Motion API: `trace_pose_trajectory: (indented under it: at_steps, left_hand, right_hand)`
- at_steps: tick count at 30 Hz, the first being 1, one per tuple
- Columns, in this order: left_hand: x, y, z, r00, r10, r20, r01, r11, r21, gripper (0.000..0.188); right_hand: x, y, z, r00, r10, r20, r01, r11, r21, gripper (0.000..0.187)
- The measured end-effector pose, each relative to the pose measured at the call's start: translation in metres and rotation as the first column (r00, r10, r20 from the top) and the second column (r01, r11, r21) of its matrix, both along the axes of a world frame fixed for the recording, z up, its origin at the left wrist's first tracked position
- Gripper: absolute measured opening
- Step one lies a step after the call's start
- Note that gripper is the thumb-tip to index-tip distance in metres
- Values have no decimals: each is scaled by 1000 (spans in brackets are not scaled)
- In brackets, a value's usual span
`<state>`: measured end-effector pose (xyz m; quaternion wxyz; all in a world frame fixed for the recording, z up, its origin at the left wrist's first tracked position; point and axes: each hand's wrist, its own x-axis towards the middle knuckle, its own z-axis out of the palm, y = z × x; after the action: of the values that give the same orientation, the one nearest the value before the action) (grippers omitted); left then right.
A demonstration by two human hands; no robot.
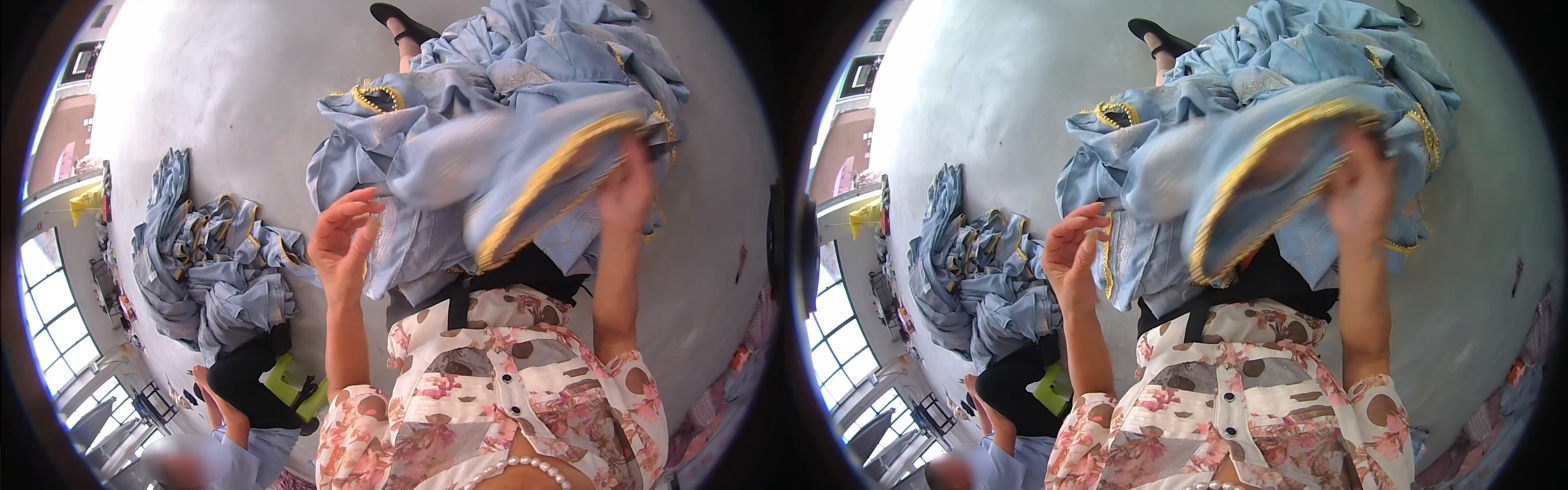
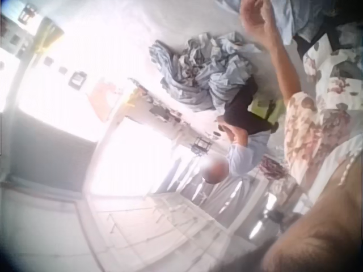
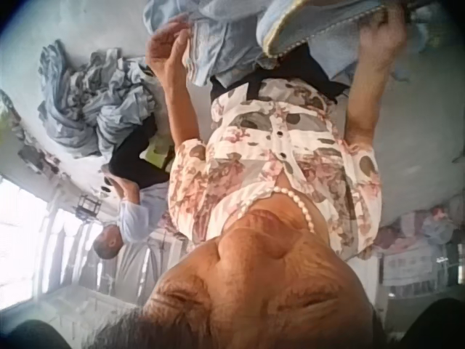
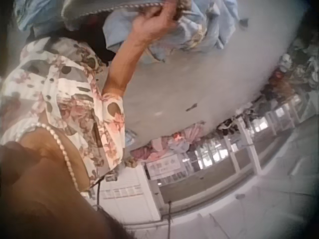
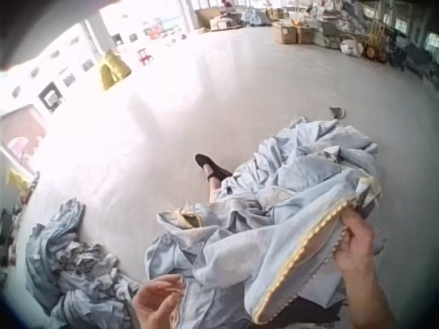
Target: The person sits on the floor and repeatedly trims loose threads and excess fabric from the edges of a light blue garment using small scissors. The person handles the fabric with both hands, snips threads, and adjusts the material throughout the clip.
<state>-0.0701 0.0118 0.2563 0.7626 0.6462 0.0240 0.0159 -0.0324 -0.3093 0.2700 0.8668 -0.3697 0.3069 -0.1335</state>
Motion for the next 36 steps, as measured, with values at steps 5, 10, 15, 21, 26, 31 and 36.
trace_pose_trajectory:
  at_steps: [5, 10, 15, 21, 26, 31, 36]
  left_hand:
    - [3, 31, -24, 968, 247, 35, -246, 926, 286, 19]
    - [11, 48, -59, 939, 275, 208, -333, 570, 751, 39]
    - [46, 53, -90, 941, 337, -36, -194, 622, 759, 54]
    - [42, 31, -49, 914, 265, 306, -403, 527, 748, 29]
    - [-9, -23, 13, 864, -353, 359, -228, 360, 904, 21]
    - [-5, -2, 12, 993, 79, 87, -115, 517, 848, 18]
    - [80, -128, 64, 862, -101, 498, 48, 992, 117, 14]
  right_hand:
    - [-3, -184, -97, 957, -133, 259, 139, 990, -5, 25]
    - [-6, -132, -64, 946, -251, 206, 321, 812, -487, 24]
    - [50, 15, -16, 898, 419, 136, -103, 500, -860, 24]
    - [125, 124, -57, 778, 590, -216, -304, 52, -951, 45]
    - [134, 136, -119, 681, 551, -483, -317, -373, -872, 34]
    - [143, 90, -75, 667, 719, -195, -274, -7, -962, 20]
    - [96, -73, -26, 952, 292, -92, -265, 633, -728, 11]
